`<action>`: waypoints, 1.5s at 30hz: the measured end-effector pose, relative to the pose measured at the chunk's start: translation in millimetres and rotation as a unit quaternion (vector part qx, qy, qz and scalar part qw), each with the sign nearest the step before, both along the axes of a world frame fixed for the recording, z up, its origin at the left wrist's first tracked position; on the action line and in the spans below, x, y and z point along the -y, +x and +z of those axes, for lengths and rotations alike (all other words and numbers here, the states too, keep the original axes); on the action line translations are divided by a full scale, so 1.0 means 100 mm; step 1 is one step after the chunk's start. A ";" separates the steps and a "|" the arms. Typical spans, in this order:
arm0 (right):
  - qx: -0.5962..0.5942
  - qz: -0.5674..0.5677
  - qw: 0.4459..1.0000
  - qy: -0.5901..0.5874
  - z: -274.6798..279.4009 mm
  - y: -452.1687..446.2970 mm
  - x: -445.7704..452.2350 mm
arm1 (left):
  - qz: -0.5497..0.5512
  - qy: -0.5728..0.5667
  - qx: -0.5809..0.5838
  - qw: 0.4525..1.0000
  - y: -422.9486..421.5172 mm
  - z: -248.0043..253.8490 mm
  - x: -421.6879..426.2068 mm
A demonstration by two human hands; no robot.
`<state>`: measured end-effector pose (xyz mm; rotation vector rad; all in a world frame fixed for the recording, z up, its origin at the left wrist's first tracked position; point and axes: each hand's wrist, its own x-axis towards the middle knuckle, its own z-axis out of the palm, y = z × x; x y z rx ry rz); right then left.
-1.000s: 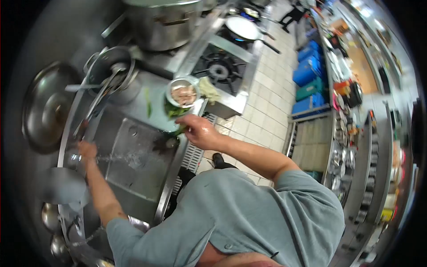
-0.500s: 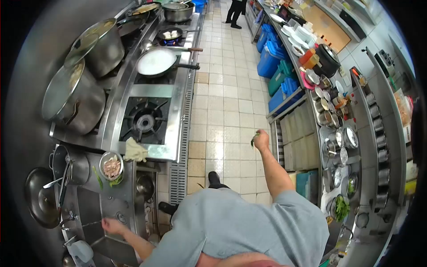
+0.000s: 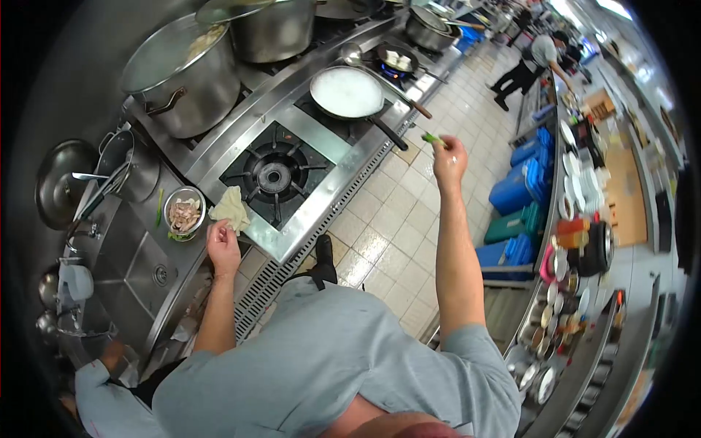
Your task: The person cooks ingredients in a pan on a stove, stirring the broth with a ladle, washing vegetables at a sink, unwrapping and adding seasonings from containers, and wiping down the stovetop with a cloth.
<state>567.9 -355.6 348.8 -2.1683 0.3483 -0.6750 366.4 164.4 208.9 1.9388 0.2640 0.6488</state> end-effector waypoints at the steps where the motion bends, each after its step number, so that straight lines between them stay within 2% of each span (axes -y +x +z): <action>1: -0.003 0.022 1.000 -0.013 0.14 0.32 -0.21 | 0.010 -0.030 -0.007 0.999 0.12 -0.19 0.06; 2: 0.003 0.015 0.997 -0.080 0.04 0.74 -0.29 | 0.020 -0.062 -0.017 0.998 0.22 -0.31 0.14; 3: -0.029 0.062 0.996 -0.053 0.04 1.05 -0.40 | 0.028 -0.062 -0.019 0.997 0.33 -0.35 0.24; 5: -0.041 0.097 0.992 -0.076 -0.11 1.60 -0.62 | 0.037 -0.102 -0.038 0.993 0.56 -0.47 0.40; 8: -0.062 0.175 0.978 -0.092 -0.51 2.25 -0.80 | 0.057 -0.139 -0.067 0.986 0.79 -0.28 0.70; 10: -0.133 0.183 0.939 -0.258 -0.65 2.48 -0.98 | 0.041 -0.142 -0.084 0.985 0.86 -0.17 0.78; 11: -0.137 0.195 0.937 -0.255 -0.73 2.59 -1.04 | 0.045 -0.142 -0.083 0.985 0.85 -0.12 0.80; 14: -0.250 0.274 0.783 -0.499 -0.94 2.96 -1.13 | 0.115 -0.182 -0.088 0.973 0.74 -0.23 0.76; 15: -0.243 0.285 0.754 -0.539 -1.08 3.09 -1.18 | 0.125 -0.179 -0.088 0.972 0.69 -0.21 0.73; 18: -0.235 0.339 0.718 -0.561 -1.34 3.32 -1.23 | 0.207 -0.126 -0.099 0.965 0.54 -0.14 0.68; 19: -0.233 0.347 0.717 -0.558 -1.40 3.37 -1.19 | 0.231 -0.141 -0.077 0.960 0.52 -0.13 0.68; 22: -0.217 0.388 0.740 -0.505 -0.87 3.41 -1.13 | 0.270 -0.145 -0.024 0.952 0.55 -0.01 0.90; 24: -0.119 0.412 0.784 -0.449 -0.32 3.43 -1.03 | 0.318 -0.148 -0.018 0.936 0.51 -0.03 1.07; 28: -0.010 0.459 0.815 -0.354 0.44 3.46 -0.68 | 0.373 -0.162 0.008 0.913 0.53 -0.35 1.62; 30: 0.086 0.474 0.826 -0.291 0.61 3.45 -0.49 | 0.390 -0.131 0.002 0.911 0.79 -0.07 2.21; 33: 0.149 0.471 0.853 -0.164 0.28 3.43 -0.30 | 0.345 -0.142 -0.032 0.927 1.16 0.09 2.85; 35: 0.083 0.493 0.821 -0.274 -0.17 3.42 -0.16 | 0.295 -0.115 -0.048 0.947 1.43 0.19 3.23; 36: 0.077 0.470 0.828 -0.295 -0.33 3.36 -0.03 | 0.265 -0.087 -0.060 0.958 1.53 0.24 3.35; 37: 0.039 0.459 0.854 -0.241 -0.45 3.31 0.12 | 0.232 -0.067 -0.082 0.967 1.61 0.22 3.41; 38: 0.043 0.441 0.864 -0.240 -0.47 3.32 0.31 | 0.214 -0.063 -0.075 0.972 1.71 0.20 3.46; 40: 0.029 0.402 0.902 -0.157 -0.54 3.19 0.78 | 0.172 -0.074 -0.101 0.977 1.74 0.11 3.55; 41: 0.019 0.375 0.912 -0.163 -0.54 3.11 1.06 | 0.148 -0.079 -0.091 0.982 1.72 -0.03 3.55; 43: -0.020 0.322 0.934 -0.155 -0.44 2.98 1.87 | 0.150 0.019 -0.149 0.977 1.63 -0.42 3.55; 44: -0.030 0.275 0.945 -0.173 -0.42 2.92 2.34 | 0.143 -0.006 -0.124 0.982 1.58 -0.56 3.61; 45: -0.052 0.258 0.949 -0.174 -0.44 2.85 2.78 | 0.179 0.009 -0.193 0.965 1.58 -0.42 3.81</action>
